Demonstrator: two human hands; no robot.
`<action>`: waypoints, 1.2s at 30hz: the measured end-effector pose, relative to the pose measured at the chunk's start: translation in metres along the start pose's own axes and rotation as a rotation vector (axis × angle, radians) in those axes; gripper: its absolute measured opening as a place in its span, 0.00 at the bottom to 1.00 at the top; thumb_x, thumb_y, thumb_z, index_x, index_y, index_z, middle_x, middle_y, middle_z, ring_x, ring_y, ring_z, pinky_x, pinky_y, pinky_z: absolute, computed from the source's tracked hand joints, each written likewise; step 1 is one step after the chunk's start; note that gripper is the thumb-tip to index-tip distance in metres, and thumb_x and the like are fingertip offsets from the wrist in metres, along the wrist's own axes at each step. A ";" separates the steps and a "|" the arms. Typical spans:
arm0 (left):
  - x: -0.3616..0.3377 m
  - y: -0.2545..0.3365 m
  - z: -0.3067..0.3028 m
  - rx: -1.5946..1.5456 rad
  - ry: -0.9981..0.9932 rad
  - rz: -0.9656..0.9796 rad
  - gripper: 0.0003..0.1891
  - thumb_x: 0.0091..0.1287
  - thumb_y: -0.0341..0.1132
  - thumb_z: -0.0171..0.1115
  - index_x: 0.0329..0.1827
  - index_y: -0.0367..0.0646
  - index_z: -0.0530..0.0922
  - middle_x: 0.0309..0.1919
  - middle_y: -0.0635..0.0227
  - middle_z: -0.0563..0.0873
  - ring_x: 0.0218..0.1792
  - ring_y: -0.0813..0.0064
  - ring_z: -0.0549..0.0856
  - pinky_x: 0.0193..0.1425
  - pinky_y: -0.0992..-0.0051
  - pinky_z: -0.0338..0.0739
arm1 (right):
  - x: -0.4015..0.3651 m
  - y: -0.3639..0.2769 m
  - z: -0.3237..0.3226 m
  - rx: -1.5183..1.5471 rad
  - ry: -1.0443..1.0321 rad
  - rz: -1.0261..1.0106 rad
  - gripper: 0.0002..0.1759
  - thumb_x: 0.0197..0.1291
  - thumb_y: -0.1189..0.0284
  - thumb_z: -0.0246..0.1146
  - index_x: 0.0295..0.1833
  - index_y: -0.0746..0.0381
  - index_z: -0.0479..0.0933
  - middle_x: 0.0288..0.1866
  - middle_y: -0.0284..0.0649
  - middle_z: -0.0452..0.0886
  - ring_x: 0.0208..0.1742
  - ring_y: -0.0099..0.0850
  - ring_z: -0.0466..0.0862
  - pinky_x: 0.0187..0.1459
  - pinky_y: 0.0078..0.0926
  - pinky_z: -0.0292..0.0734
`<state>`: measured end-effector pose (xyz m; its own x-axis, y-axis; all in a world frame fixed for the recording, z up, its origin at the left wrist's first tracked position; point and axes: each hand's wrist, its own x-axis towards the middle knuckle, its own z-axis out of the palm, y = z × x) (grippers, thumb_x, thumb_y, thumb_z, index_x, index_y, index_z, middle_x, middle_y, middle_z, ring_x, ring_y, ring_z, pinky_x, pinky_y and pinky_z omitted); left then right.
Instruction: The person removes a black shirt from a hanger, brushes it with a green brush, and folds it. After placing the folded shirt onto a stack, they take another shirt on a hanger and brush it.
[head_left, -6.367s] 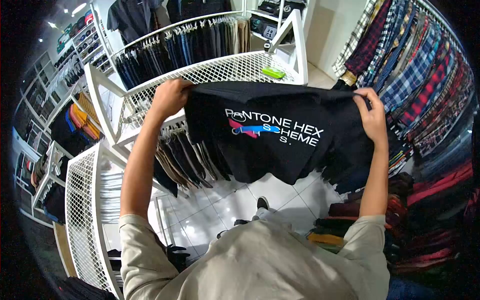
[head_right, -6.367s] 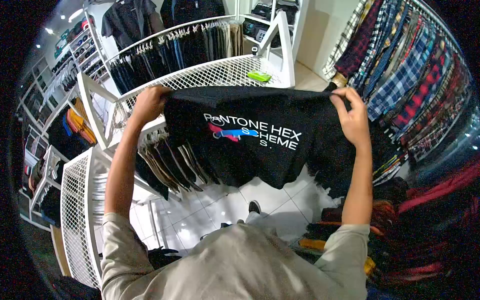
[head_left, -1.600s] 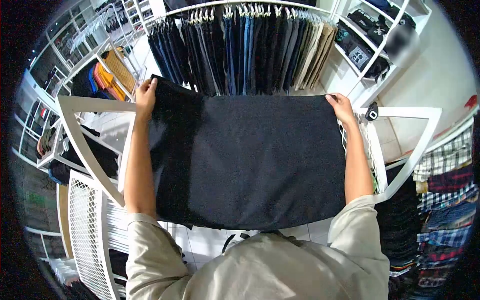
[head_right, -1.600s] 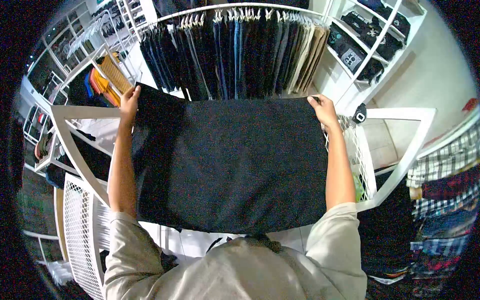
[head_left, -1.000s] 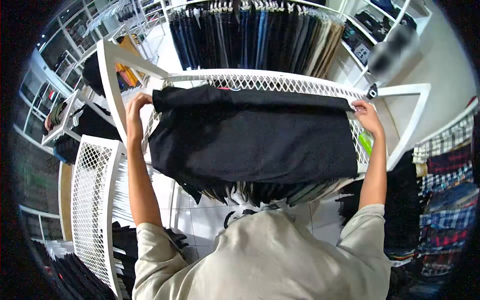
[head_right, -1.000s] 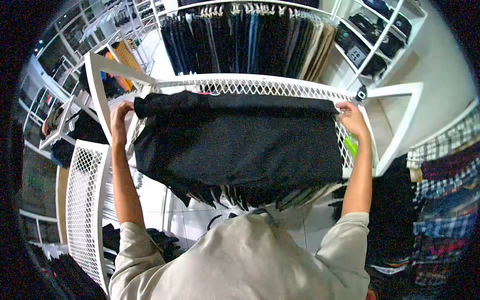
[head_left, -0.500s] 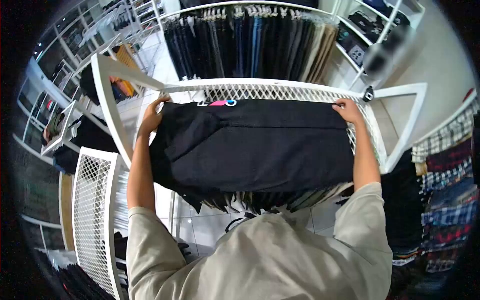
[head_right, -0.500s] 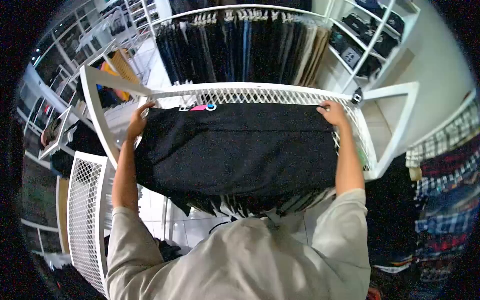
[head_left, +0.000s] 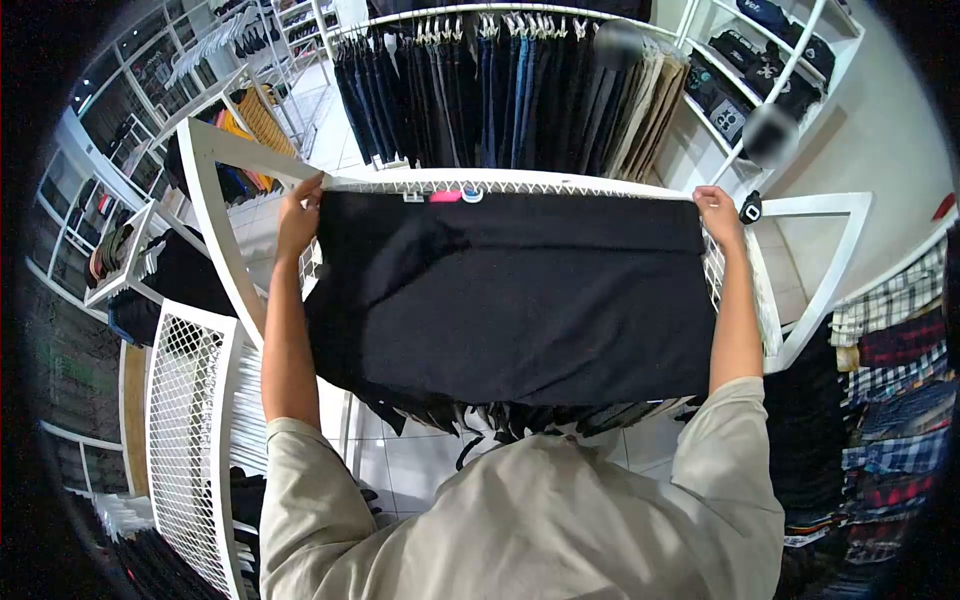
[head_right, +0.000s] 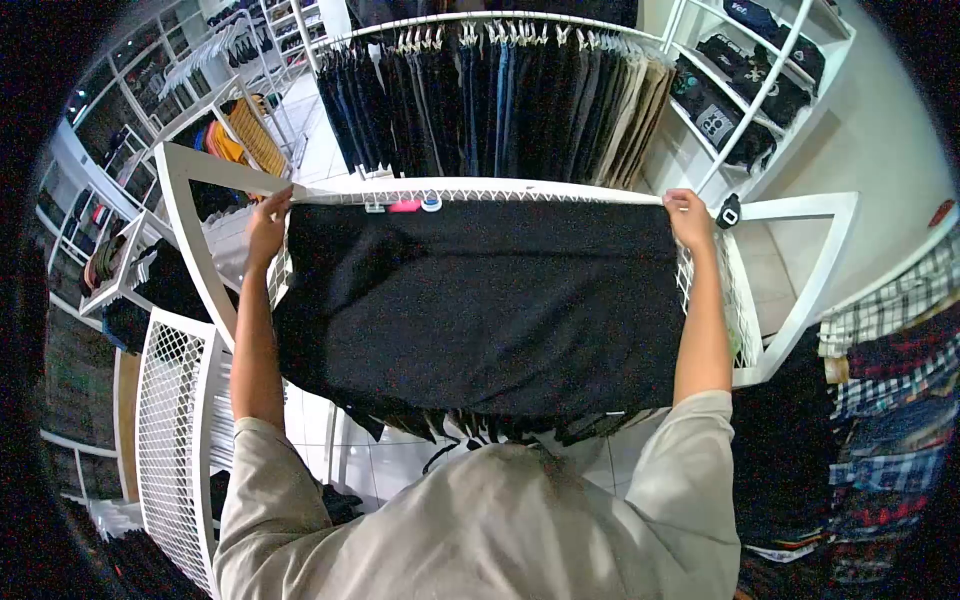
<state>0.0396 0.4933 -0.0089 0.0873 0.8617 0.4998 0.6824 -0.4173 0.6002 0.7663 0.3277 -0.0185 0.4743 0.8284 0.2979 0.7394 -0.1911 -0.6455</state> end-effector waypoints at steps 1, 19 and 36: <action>-0.007 0.011 0.005 0.011 -0.002 -0.026 0.18 0.77 0.32 0.58 0.67 0.43 0.81 0.57 0.51 0.89 0.59 0.57 0.87 0.68 0.66 0.75 | -0.011 -0.014 -0.003 -0.072 0.022 0.010 0.20 0.66 0.61 0.70 0.58 0.62 0.83 0.48 0.48 0.91 0.53 0.42 0.89 0.57 0.33 0.80; -0.288 0.299 0.099 -0.363 -0.281 0.380 0.14 0.66 0.33 0.72 0.53 0.40 0.87 0.49 0.57 0.89 0.58 0.54 0.84 0.65 0.56 0.76 | -0.373 -0.124 -0.043 0.168 0.014 0.000 0.09 0.66 0.76 0.70 0.50 0.66 0.86 0.44 0.43 0.88 0.45 0.29 0.89 0.50 0.27 0.81; -0.287 0.463 0.242 -0.515 -0.456 0.563 0.11 0.67 0.31 0.70 0.50 0.40 0.87 0.39 0.58 0.90 0.44 0.54 0.87 0.54 0.60 0.78 | -0.256 0.013 -0.094 -0.313 0.285 -0.192 0.28 0.66 0.70 0.67 0.72 0.51 0.77 0.72 0.55 0.70 0.72 0.53 0.72 0.72 0.52 0.65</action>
<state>0.5063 0.1224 -0.0252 0.6669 0.4748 0.5743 0.0498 -0.7974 0.6014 0.6994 0.0636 -0.0373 0.3945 0.6951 0.6010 0.9147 -0.2345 -0.3292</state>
